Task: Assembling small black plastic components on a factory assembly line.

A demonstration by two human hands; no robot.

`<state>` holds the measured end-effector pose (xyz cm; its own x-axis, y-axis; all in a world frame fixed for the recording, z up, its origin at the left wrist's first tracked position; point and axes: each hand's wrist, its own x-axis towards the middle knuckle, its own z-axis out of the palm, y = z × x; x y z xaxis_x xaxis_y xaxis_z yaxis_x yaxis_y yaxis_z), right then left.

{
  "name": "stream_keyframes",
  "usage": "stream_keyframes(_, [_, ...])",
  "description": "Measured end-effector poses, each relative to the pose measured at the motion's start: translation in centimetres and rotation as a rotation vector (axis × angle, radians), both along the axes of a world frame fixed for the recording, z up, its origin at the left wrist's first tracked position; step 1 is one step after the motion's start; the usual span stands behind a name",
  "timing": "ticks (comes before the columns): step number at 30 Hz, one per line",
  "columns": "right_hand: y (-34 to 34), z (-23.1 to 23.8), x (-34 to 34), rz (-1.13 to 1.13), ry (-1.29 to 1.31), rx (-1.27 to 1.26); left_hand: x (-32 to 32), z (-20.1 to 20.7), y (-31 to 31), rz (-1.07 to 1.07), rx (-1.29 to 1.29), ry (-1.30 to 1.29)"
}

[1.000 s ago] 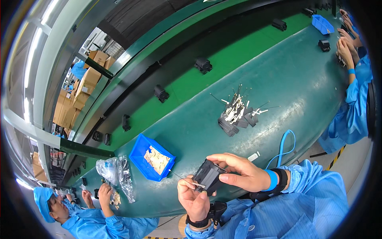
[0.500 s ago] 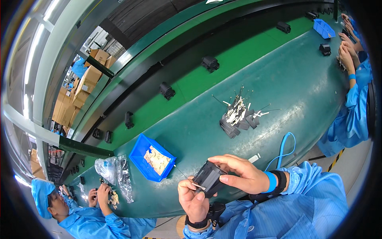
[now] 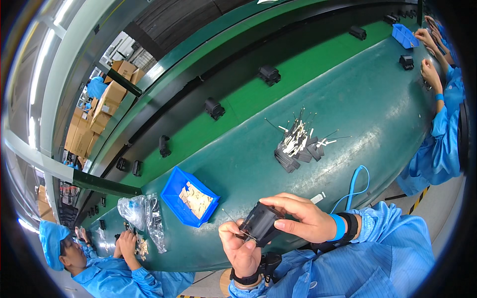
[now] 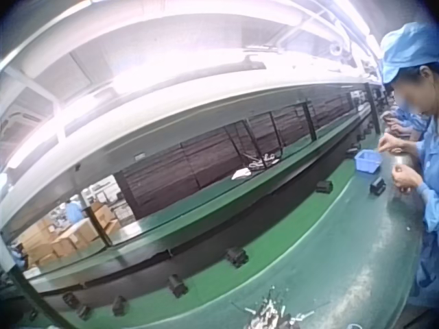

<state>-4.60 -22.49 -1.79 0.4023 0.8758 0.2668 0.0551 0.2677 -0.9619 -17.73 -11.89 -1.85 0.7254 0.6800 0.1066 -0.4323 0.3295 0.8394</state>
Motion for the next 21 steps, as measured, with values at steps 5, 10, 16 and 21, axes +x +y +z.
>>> stream_keyframes(5, [0.0, -0.3, 0.0, 0.002, 0.004, 0.005, 0.0, 0.2, 0.0, -0.006, -0.036, 0.019])
stream_keyframes(10, [0.0, -0.4, 0.0, -0.002, 0.003, 0.0, -0.2, -0.1, 0.1, -0.023, -0.068, 0.032])
stream_keyframes(16, [-0.1, -0.3, 0.0, 0.0, 0.007, 0.006, -0.6, -1.0, 0.0, -0.027, -0.118, 0.012])
stream_keyframes(21, [0.0, -0.4, -0.1, -0.005, -0.008, 0.005, -0.3, -0.7, -0.4, 0.029, -0.04, 0.02])
